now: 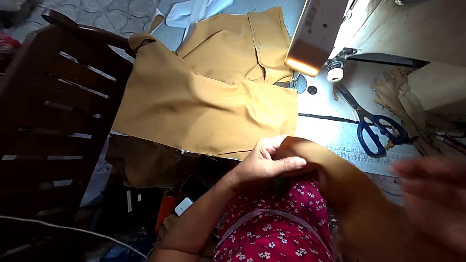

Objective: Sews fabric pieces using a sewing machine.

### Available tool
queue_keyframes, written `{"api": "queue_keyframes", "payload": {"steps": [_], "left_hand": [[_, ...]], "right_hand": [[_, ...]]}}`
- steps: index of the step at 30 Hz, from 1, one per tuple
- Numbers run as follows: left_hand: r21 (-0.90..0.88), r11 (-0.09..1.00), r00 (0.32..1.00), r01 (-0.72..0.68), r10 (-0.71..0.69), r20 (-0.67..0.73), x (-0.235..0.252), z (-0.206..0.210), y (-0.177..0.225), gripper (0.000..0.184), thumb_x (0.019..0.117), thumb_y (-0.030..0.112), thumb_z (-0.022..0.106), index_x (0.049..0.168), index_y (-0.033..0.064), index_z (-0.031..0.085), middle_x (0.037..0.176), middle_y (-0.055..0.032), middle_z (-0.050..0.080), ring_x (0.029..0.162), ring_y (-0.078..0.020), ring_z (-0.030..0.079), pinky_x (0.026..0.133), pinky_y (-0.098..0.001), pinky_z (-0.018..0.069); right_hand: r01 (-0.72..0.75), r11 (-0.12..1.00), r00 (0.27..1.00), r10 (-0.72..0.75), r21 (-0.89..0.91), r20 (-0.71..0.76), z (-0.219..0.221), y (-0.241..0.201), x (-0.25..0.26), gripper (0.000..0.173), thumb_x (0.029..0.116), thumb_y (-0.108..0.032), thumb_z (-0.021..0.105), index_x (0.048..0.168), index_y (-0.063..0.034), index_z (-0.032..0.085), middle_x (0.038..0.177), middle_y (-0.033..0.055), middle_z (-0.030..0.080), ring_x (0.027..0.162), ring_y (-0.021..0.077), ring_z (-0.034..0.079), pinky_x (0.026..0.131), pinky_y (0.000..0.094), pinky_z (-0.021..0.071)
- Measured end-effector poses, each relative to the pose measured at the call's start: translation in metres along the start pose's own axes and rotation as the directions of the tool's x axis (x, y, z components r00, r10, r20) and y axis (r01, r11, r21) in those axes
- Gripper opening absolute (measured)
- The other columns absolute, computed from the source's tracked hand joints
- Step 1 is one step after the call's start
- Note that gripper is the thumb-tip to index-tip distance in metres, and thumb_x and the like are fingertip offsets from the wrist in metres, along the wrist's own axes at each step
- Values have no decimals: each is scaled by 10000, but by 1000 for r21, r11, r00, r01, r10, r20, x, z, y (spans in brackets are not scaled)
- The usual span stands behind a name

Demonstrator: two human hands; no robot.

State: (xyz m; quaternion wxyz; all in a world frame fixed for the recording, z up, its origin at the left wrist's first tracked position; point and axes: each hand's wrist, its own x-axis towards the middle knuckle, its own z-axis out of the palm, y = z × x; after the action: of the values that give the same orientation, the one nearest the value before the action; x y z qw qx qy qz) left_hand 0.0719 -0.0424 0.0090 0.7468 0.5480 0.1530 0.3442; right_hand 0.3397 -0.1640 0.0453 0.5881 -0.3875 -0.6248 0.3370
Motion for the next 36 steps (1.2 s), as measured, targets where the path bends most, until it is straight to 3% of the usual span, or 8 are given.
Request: {"api": "queue_keyframes", "payload": {"steps": [3, 6, 10, 14, 16, 19, 28, 36], "left_hand": [[389, 883, 943, -262, 149, 296, 20, -4, 29, 111, 964, 8, 625, 953, -79, 693, 871, -43, 682, 872, 12, 628, 809, -154, 525], [491, 804, 894, -335, 108, 435, 28, -14, 59, 147, 955, 42, 632, 968, -59, 737, 841, -40, 673, 851, 17, 613, 779, -126, 502], [686, 693, 960, -221, 32, 277, 51, -51, 83, 74, 932, 66, 683, 919, 38, 750, 877, 53, 724, 852, 51, 662, 777, -122, 556], [964, 253, 990, -85, -86, 110, 99, -74, 65, 282, 1015, 208, 587, 932, -16, 737, 883, -134, 696, 869, -216, 651, 820, -427, 485], [964, 250, 994, -91, -32, 102, 116, -85, 36, 296, 1012, 181, 582, 924, -58, 732, 925, -202, 679, 950, -321, 648, 912, -522, 446], [963, 263, 997, -65, 48, 54, 120, -89, 6, 245, 995, 143, 605, 910, -47, 735, 954, -191, 705, 966, -299, 672, 886, -481, 492], [933, 355, 990, 63, 98, -104, 95, -77, -6, 162, 966, 116, 650, 1035, 13, 754, 980, -131, 732, 938, -211, 692, 870, -395, 528], [873, 426, 957, 239, 47, -285, 103, -76, -11, 307, 915, 165, 733, 1198, 53, 701, 1103, -116, 726, 1039, -221, 674, 941, -451, 507]], "right_hand": [[-10, 953, 988, 56, -302, 146, 38, 36, 16, 628, 924, -662, 610, 1428, -299, 518, 1483, -121, 515, 1389, 56, 465, 1143, 327, 424], [-10, 965, 972, 71, -261, 225, 68, 52, 24, 483, 976, -411, 672, 1343, -109, 583, 1231, -30, 691, 1194, 2, 598, 1093, 295, 451], [-150, 984, 971, 165, -97, 175, 92, 51, 28, 186, 969, -125, 654, 988, 54, 702, 930, 26, 723, 923, -34, 656, 879, 145, 537], [-541, 838, 841, 537, -69, -65, 116, 45, 45, 351, 928, -44, 664, 1273, -4, 615, 830, -42, 694, 673, -49, 625, 652, 135, 546], [-554, 793, 832, 538, -253, -134, 118, 61, 53, 503, 934, -16, 654, 1421, -35, 535, 791, 17, 639, 591, 26, 550, 578, 200, 496], [-522, 739, 849, 499, -426, -174, 121, 74, 49, 627, 918, 17, 634, 1514, -31, 442, 780, 81, 637, 568, 106, 555, 562, 271, 507], [-552, 759, 834, 506, -345, -222, 132, 69, 24, 595, 886, -48, 661, 1460, -16, 507, 727, 13, 590, 556, 7, 482, 547, 158, 431], [-554, 777, 831, 496, -300, -251, 131, 70, 24, 548, 870, -36, 663, 1410, -22, 566, 724, 4, 599, 561, -13, 490, 552, 132, 430]]}}
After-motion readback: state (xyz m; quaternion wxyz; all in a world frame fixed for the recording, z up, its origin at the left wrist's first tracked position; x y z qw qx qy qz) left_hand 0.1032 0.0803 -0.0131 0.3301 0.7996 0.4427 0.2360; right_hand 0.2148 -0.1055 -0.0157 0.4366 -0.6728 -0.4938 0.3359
